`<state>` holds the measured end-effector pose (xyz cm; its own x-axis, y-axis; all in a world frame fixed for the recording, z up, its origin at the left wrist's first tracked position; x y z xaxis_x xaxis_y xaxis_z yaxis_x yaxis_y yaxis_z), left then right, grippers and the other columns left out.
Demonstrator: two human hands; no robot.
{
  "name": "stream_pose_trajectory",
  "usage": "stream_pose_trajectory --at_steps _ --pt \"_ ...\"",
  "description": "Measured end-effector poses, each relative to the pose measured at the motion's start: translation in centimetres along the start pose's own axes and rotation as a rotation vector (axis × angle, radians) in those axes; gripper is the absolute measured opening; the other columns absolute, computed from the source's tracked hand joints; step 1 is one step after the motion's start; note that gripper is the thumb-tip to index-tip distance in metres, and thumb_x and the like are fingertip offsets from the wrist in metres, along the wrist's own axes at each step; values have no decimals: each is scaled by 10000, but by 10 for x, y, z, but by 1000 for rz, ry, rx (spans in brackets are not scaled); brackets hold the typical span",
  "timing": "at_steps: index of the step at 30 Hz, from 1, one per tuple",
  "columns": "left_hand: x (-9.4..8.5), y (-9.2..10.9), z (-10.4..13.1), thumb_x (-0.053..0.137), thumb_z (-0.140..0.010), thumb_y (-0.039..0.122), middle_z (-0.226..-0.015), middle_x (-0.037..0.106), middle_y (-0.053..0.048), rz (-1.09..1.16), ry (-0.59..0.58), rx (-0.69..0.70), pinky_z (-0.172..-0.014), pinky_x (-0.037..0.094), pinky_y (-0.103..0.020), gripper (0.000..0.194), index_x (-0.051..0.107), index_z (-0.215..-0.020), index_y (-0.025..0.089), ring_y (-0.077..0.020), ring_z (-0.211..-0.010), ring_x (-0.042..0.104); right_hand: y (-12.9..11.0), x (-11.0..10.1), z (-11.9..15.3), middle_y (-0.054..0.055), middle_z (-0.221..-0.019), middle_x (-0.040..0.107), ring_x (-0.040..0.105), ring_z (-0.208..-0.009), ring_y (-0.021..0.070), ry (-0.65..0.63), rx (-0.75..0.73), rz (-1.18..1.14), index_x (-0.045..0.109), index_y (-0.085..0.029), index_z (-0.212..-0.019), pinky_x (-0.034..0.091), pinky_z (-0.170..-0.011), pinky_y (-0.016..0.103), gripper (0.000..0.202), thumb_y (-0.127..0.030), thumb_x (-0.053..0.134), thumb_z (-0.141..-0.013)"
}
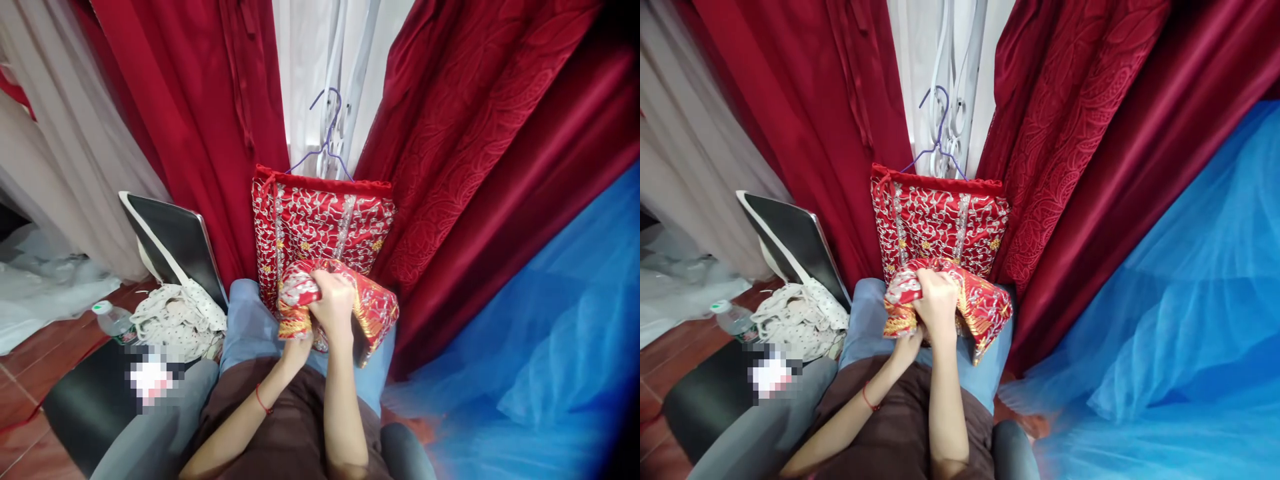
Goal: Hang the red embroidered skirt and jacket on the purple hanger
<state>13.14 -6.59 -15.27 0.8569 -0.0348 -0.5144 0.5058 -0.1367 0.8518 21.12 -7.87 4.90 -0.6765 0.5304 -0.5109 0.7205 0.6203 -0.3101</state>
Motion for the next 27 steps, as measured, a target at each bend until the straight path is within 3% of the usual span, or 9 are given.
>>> stream_pose_trajectory --at_steps 3,6,9,11,15,18,20,22,27 --pt "-75 -19 -9 323 -933 259 -1260 673 -186 99 445 -197 -1058 500 -515 447 552 -1301 150 -312 -1231 617 -25 9 -5 49 -844 738 666 -776 208 -88 -41 -104 661 -205 -1072 487 -802 311 208 -259 596 -882" --pt "-161 7 -25 405 -878 286 -983 741 -135 96 709 -89 -876 578 -417 299 632 -1031 164 -279 -976 703 -21 12 -14 38 -856 739 687 -776 200 -77 41 -216 620 -212 -1145 510 -795 309 264 -383 586 -946" --pt "-238 69 -54 519 -808 259 -914 742 -90 -50 779 174 -840 551 -349 216 655 -950 171 -255 -892 706 -7 23 -34 54 -933 747 715 -853 215 -100 100 -343 569 -220 -1191 532 -800 328 339 -461 579 -953" --pt "-282 113 -80 530 -797 215 -856 728 -69 -184 785 261 -820 528 -324 178 662 -903 161 -250 -859 702 -7 33 -54 88 -1056 743 714 -971 233 -166 25 -410 522 -217 -1257 537 -864 368 401 -480 566 -957" --pt "-369 179 -139 572 -835 195 -982 726 -67 -328 823 226 -919 469 -301 194 656 -994 123 -268 -1045 665 -25 46 -105 131 -1290 656 625 -1185 247 -259 -229 -392 515 -194 -1286 486 -1014 426 393 -423 540 -968" --pt "-425 199 -174 474 -951 205 -1154 682 -139 -307 844 184 -992 413 -370 319 598 -1106 -45 -280 -1143 599 -27 52 -152 165 -1318 610 590 -1204 268 -218 -250 -217 526 -146 -1297 471 -1030 440 375 -328 495 -970" --pt "-452 196 -182 410 -989 174 -1250 646 -150 -236 888 155 -1010 403 -367 335 558 -1173 -63 -256 -1174 577 -24 65 -181 215 -1327 583 558 -1234 319 -201 -205 -30 523 -80 -1319 449 -1041 489 408 -263 469 -959" --pt "-466 187 -179 414 -996 163 -1316 620 -139 -206 929 101 -1036 402 -375 314 536 -1222 -19 -245 -1206 565 -22 86 -205 268 -1386 530 485 -1317 377 -212 -205 124 496 -17 -1361 398 -1077 549 478 -211 477 -923" --pt "-469 166 -173 520 -923 175 -1225 678 -92 -155 984 58 -1021 438 -381 220 589 -1130 144 -260 -1201 593 -5 147 -234 342 -1481 427 329 -1438 433 -284 -214 282 372 67 -1457 155 -1174 656 751 -220 604 -803"
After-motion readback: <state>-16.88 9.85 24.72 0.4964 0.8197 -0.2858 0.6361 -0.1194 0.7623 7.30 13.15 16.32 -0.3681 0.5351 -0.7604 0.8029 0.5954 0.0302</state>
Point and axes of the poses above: each hand's wrist, its own z-axis away from the middle knuckle, its own x-axis out of the palm, y = z × x, the point moved 9 cm from there along -z, towards the middle knuckle
